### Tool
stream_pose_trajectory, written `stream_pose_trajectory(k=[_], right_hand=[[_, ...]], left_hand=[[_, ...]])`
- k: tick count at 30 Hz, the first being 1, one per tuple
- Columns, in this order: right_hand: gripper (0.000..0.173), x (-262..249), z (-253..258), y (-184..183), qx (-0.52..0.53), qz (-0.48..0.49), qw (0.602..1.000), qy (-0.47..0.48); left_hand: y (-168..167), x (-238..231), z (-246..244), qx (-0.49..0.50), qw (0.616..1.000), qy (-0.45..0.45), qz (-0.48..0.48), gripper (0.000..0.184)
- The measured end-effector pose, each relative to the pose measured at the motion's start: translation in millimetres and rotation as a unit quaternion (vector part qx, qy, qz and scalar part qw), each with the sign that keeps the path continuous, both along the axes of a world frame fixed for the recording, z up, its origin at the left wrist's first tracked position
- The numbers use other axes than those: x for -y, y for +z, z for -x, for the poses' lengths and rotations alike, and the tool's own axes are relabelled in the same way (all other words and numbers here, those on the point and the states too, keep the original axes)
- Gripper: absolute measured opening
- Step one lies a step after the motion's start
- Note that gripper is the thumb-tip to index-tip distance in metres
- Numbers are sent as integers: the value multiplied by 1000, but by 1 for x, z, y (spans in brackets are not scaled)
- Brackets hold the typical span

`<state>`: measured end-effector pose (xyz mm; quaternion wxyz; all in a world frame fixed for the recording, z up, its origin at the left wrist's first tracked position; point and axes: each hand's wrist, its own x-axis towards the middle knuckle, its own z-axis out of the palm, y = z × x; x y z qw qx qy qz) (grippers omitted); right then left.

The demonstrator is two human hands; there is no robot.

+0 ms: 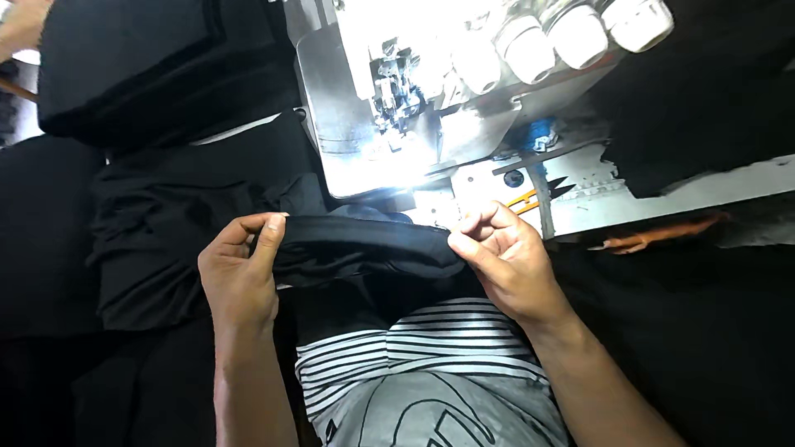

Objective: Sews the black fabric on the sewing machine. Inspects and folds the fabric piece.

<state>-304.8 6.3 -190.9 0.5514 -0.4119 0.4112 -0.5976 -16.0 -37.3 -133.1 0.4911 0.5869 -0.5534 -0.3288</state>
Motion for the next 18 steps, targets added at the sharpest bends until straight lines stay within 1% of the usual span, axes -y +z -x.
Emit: stream_pose_trajectory(k=[2,3,5,6,7,8,9,10,11,12,13,14,15,16,17,18], right_hand=[[23,-2,-3,13,-35,23,999,1],[24,-3,-5,20,-38,34,999,2],[21,-1,-8,32,-34,59,998,10],[18,-1,-8,38,-29,68,997,16],[17,-1,-9,44,-34,74,997,18],[18,-2,-9,50,-54,82,995,18],[19,-4,-9,56,-86,92,992,15],[21,-7,-10,61,-120,102,987,14],[23,-11,-11,65,-156,119,980,14],[27,-14,-12,67,-204,145,968,13],[32,-16,-13,69,-268,179,947,12],[33,-16,-13,71,-346,221,912,6],[29,-14,-12,74,-419,259,870,-2],[23,-14,-10,78,-474,286,833,-1],[16,-15,-8,82,-507,304,807,14],[14,-13,-6,85,-519,321,791,41]], left_hand=[[7,11,-5,-33,999,-43,6,11],[11,18,-6,-51,997,-59,11,16],[22,25,-2,-53,995,-71,36,29],[30,21,1,-14,995,-65,67,32],[38,12,5,38,990,-72,119,34],[47,-2,11,82,976,-99,178,34],[53,-19,20,116,959,-141,215,33],[53,-32,30,146,945,-189,223,36],[46,-40,40,172,932,-244,208,43],[36,-41,46,197,917,-287,197,46],[27,-38,48,221,904,-308,197,40],[23,-33,45,245,894,-314,206,28],[27,-30,41,268,884,-316,214,17],[35,-30,35,285,875,-327,217,13],[44,-31,29,296,864,-345,215,13],[54,-31,23,296,855,-370,213,15]])
